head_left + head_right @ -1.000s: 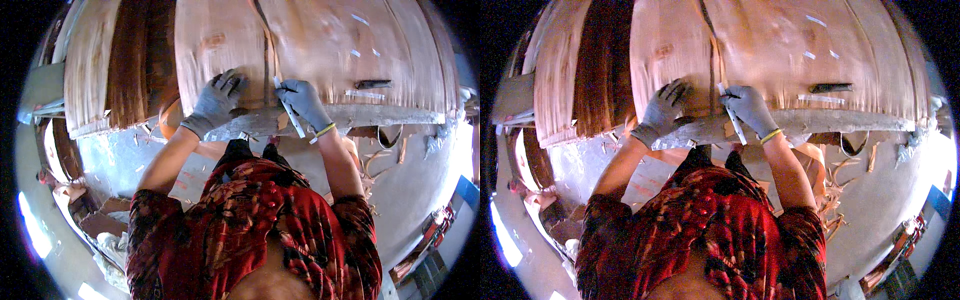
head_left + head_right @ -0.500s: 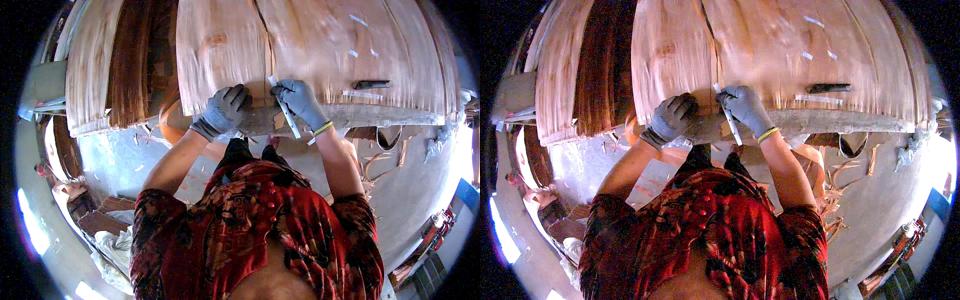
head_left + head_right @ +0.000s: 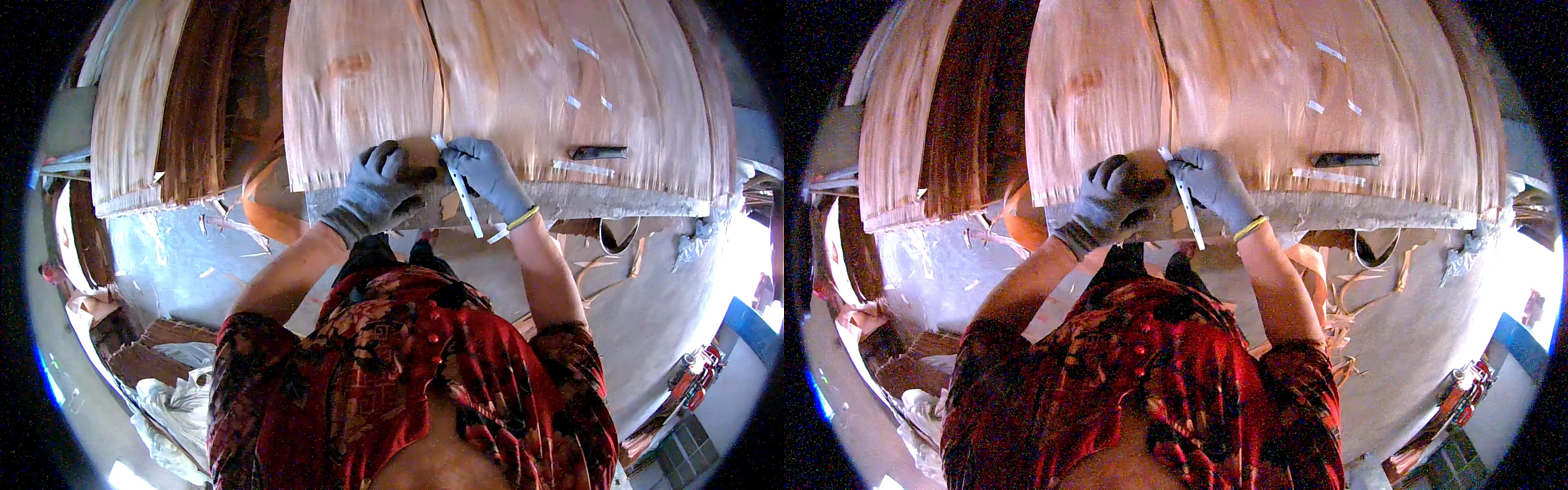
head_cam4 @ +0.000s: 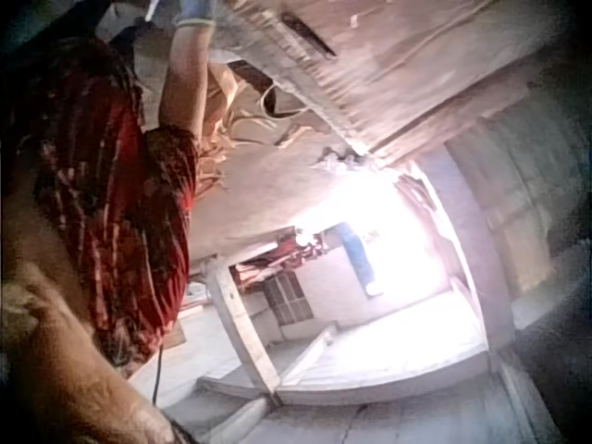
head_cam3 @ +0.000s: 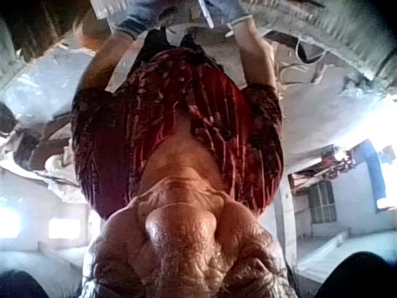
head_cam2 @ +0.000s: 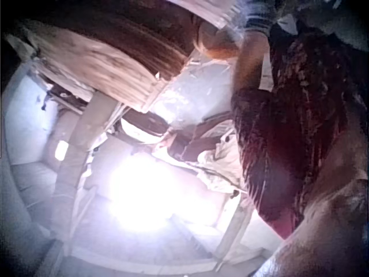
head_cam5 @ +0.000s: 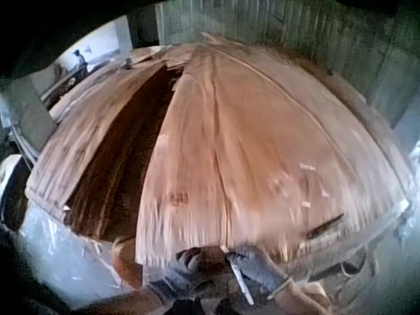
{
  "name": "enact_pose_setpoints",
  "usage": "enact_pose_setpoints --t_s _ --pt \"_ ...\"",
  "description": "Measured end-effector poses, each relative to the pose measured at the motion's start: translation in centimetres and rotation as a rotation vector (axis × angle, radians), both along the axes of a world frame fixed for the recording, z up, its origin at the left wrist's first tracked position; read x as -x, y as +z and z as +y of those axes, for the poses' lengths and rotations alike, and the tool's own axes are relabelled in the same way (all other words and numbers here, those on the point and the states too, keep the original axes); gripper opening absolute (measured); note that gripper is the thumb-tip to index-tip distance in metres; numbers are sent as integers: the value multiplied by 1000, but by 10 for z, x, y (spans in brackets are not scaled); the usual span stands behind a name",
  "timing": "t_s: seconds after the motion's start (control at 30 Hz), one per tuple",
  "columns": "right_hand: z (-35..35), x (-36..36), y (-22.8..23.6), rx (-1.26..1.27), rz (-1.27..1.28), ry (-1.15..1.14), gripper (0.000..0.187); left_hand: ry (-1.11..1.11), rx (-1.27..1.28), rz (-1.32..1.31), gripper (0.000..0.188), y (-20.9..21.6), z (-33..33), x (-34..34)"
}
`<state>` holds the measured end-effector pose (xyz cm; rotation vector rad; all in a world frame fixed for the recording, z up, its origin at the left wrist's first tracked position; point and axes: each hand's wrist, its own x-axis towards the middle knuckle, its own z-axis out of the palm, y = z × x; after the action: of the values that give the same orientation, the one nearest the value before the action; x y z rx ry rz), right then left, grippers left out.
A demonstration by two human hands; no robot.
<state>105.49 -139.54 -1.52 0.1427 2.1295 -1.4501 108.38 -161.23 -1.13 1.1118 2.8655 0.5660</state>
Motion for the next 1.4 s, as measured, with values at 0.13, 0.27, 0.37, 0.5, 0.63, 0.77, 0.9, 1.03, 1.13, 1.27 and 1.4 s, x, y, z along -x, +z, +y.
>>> enact_pose_setpoints --t_s 0.13,0.27,0.37,0.5,0.63,0.77,0.9,1.03,1.13,1.27,1.4 --pt "2 6 -2 -61 90 107 21 89 -27 39 40 1 10 -9" --pt "0 22 13 -114 132 342 19 119 -29 53 38 1 10 -12" --pt "-8 34 38 -243 282 549 18 141 -55 57 36 1 10 -13" --pt "-16 45 47 -387 193 685 23 152 -115 100 35 0 12 -12" --pt "-25 43 45 -573 320 707 24 155 -82 35 37 -3 10 -14" --pt "-27 43 37 -709 352 669 25 164 -104 20 38 -5 10 -14" --pt "-25 43 36 -828 388 628 25 174 -1 41 42 10 11 -15" --pt "-18 40 46 -865 327 630 22 333 8 352 65 -4 26 -38" --pt "-13 38 32 -899 379 555 20 219 -28 232 73 -7 31 -31" --pt "-6 31 38 -847 393 577 19 204 47 -22 70 15 44 -28" --pt "12 7 22 -730 576 553 19 225 68 5 63 20 59 -25"
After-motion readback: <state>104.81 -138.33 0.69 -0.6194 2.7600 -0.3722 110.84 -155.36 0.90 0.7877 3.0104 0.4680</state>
